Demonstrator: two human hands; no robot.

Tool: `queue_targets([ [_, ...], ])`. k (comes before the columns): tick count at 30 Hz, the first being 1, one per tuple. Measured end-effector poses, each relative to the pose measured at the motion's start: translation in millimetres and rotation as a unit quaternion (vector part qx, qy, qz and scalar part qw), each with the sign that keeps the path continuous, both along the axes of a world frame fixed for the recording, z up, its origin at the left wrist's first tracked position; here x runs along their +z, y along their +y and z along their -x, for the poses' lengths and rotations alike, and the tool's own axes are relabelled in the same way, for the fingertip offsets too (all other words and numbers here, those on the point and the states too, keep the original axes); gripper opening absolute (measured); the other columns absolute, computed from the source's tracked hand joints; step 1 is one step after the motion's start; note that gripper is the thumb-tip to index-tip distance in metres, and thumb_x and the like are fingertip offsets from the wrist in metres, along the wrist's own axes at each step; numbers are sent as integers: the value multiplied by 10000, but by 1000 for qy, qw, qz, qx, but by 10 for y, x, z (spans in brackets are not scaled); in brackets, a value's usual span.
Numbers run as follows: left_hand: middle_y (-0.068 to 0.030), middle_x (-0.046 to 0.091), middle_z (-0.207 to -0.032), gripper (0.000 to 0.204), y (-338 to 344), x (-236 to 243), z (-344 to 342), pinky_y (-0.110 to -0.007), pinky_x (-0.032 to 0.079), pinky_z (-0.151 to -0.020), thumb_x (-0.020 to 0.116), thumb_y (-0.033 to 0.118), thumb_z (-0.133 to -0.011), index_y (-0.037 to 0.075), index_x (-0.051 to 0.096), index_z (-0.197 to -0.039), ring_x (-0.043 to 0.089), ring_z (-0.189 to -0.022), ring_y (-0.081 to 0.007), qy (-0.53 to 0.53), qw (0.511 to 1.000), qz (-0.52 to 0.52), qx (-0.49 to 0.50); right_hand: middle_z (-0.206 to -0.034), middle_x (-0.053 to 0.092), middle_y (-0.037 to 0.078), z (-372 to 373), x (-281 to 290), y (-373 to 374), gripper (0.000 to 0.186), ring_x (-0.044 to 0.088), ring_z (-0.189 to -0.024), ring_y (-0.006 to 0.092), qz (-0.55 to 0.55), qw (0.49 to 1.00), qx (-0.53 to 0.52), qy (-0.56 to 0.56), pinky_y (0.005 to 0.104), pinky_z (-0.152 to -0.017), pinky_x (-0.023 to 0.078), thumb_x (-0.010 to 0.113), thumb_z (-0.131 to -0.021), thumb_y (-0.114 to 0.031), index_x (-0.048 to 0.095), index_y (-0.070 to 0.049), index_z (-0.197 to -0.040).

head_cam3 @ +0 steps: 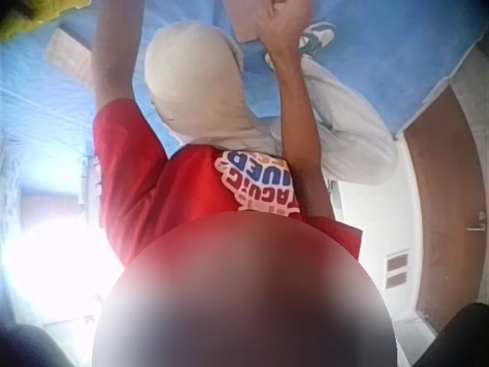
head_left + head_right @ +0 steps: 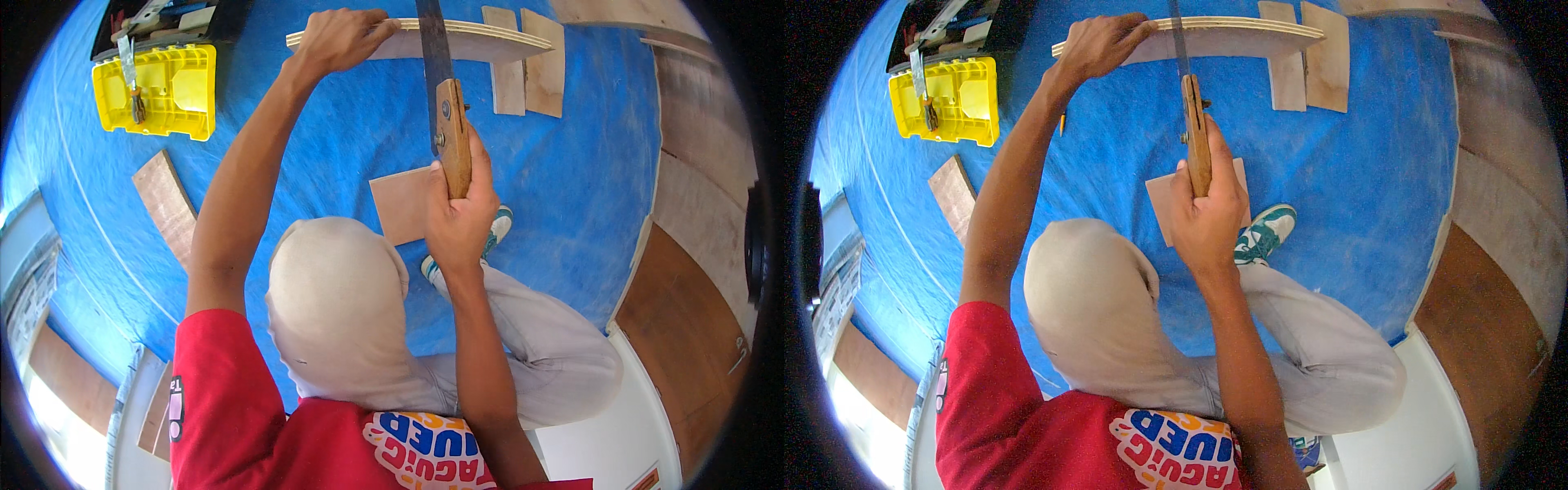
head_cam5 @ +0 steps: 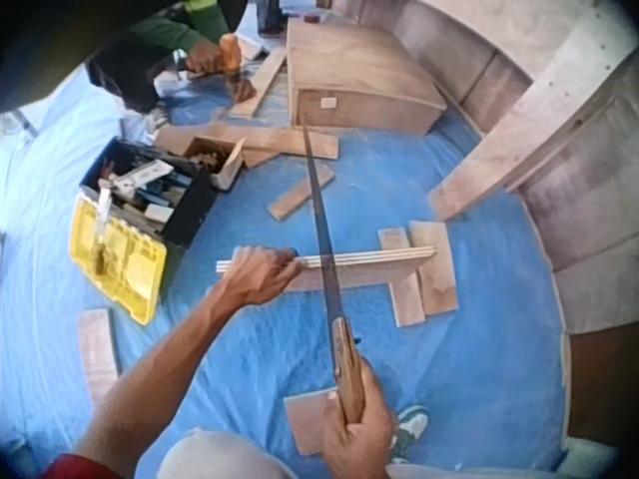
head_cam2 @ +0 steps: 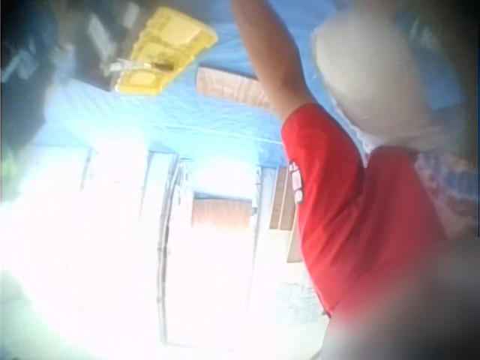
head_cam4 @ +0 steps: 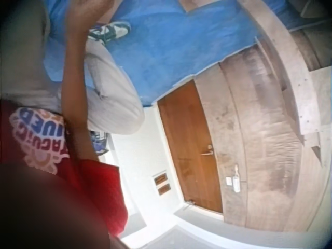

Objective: The person marks wooden planks with a pencil and then uses a hand saw to cut them. They arrange the pieces on a blue tarp and cut along marked lines.

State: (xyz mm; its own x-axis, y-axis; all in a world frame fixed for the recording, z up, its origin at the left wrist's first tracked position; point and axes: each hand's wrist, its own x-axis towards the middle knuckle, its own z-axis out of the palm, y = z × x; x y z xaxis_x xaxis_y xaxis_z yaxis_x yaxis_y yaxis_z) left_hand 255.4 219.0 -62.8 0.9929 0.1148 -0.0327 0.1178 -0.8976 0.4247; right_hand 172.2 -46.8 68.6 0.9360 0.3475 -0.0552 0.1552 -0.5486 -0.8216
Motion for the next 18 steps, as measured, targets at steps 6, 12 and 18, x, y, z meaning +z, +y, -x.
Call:
queue_targets([
  [6, -259, 711, -845, 511, 2, 130, -89, -580, 519, -697, 570, 542, -978, 67, 748, -921, 684, -799, -481, 25, 996, 72, 47, -1276, 680, 232, -65, -220, 74, 552, 706, -1061, 262, 24, 1000, 4, 3, 396, -919, 565, 632, -970, -26, 492, 20, -1502],
  [12, -264, 708, -862, 588, -35, 248, -85, -576, 519, -713, 555, 592, -969, 55, 756, -840, 685, -829, -486, 52, 992, 91, 77, -1353, 663, 248, -82, -264, 75, 597, 693, -1177, 375, 4, 999, -20, 50, 429, -992, 541, 637, -909, -11, 529, -35, -1496],
  [18, -270, 704, -862, 601, -48, 249, -79, -571, 516, -704, 556, 599, -979, 49, 753, -838, 687, -826, -484, 4, 994, 87, 71, -1355, 658, 255, -39, -230, 92, 594, 686, -1192, 381, 3, 999, -13, 32, 432, -1002, 537, 626, -908, -7, 530, -30, -1494],
])
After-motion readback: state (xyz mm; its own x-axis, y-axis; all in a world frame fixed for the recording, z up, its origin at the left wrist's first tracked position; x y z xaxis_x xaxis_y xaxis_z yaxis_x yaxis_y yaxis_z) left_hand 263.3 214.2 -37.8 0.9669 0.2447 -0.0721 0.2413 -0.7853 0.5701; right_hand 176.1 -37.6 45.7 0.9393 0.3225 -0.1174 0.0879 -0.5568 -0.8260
